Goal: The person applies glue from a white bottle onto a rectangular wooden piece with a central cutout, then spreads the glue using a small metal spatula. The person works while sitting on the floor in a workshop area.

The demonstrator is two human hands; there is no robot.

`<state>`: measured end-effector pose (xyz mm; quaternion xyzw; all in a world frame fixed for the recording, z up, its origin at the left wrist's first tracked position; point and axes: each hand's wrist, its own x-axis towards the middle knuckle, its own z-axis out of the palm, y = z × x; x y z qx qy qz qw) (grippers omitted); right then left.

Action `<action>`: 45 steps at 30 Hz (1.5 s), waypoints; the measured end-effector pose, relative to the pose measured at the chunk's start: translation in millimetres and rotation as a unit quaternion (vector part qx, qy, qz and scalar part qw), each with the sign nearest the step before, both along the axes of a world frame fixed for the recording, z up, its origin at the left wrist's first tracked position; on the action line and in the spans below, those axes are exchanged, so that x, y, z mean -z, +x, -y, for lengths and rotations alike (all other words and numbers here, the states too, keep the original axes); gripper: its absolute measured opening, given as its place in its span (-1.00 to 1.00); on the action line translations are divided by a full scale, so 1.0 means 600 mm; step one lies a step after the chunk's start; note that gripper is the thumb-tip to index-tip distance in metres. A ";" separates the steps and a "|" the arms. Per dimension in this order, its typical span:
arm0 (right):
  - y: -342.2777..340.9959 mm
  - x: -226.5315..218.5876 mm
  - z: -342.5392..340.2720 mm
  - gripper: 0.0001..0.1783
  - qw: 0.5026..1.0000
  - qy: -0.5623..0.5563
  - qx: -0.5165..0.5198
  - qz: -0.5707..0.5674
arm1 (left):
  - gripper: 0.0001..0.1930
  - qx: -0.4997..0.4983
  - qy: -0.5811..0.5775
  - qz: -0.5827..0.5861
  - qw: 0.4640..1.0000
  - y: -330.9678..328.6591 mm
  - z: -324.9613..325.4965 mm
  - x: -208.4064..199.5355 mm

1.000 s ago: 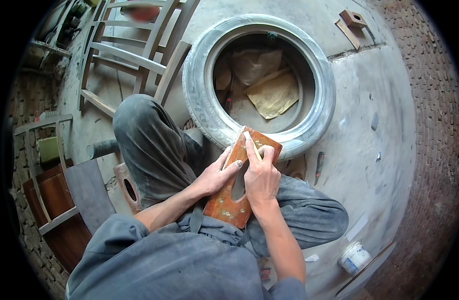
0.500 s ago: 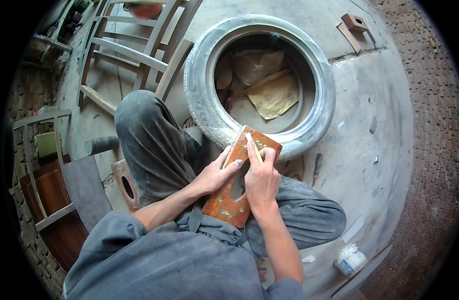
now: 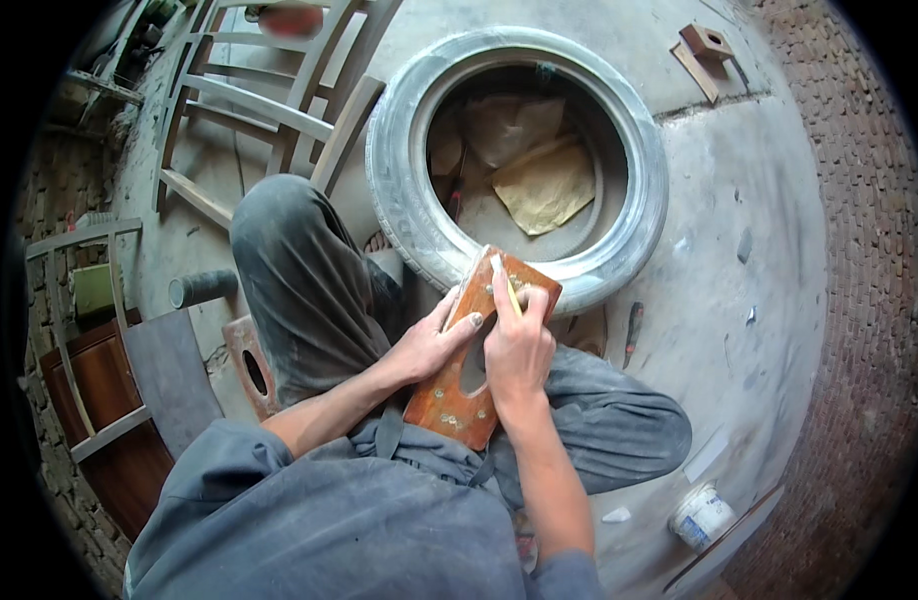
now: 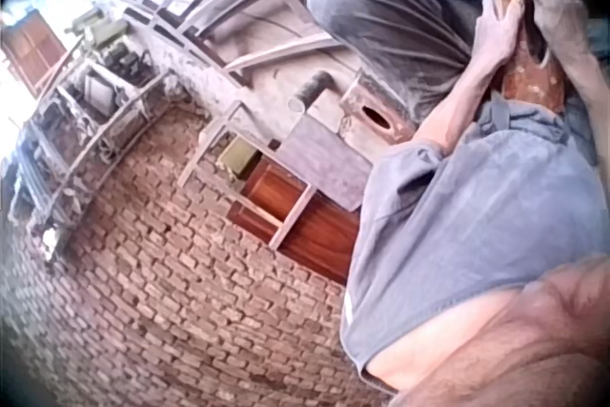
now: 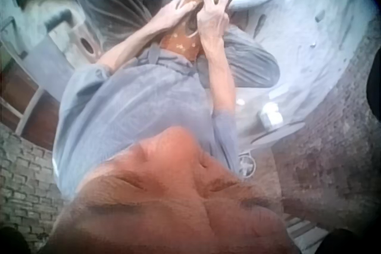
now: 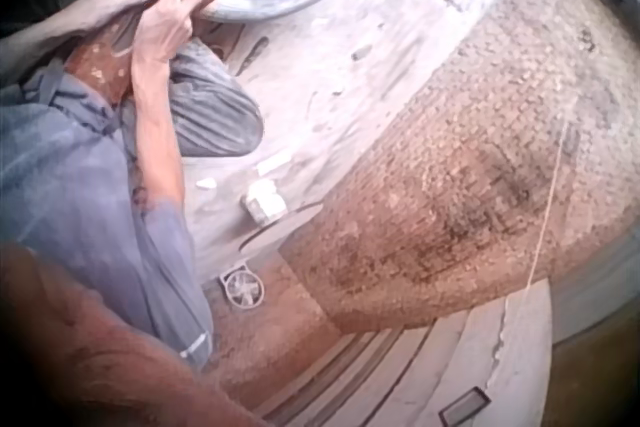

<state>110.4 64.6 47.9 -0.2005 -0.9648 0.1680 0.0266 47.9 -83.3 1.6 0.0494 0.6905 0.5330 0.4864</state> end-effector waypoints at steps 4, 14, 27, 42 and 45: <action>-0.023 0.002 -0.007 -0.38 1.000 0.013 -0.003 0.004 | -0.05 -0.002 -0.006 -0.010 1.000 -0.005 -0.004 0.003; -0.059 0.014 -0.014 -0.36 1.000 0.015 0.010 0.000 | -0.01 0.013 -0.023 -0.004 1.000 -0.004 -0.004 0.004; -0.033 -0.008 -0.006 -0.34 1.000 0.005 -0.002 0.017 | -0.03 0.047 -0.029 0.063 0.997 -0.029 -0.003 -0.041; -0.064 0.009 -0.017 -0.37 0.999 0.028 -0.014 0.009 | 0.02 0.015 -0.036 -0.015 0.999 -0.008 -0.005 -0.011; -0.035 -0.003 -0.005 -0.39 1.000 0.005 -0.008 0.001 | 0.03 0.015 -0.038 -0.015 0.999 -0.012 -0.005 -0.012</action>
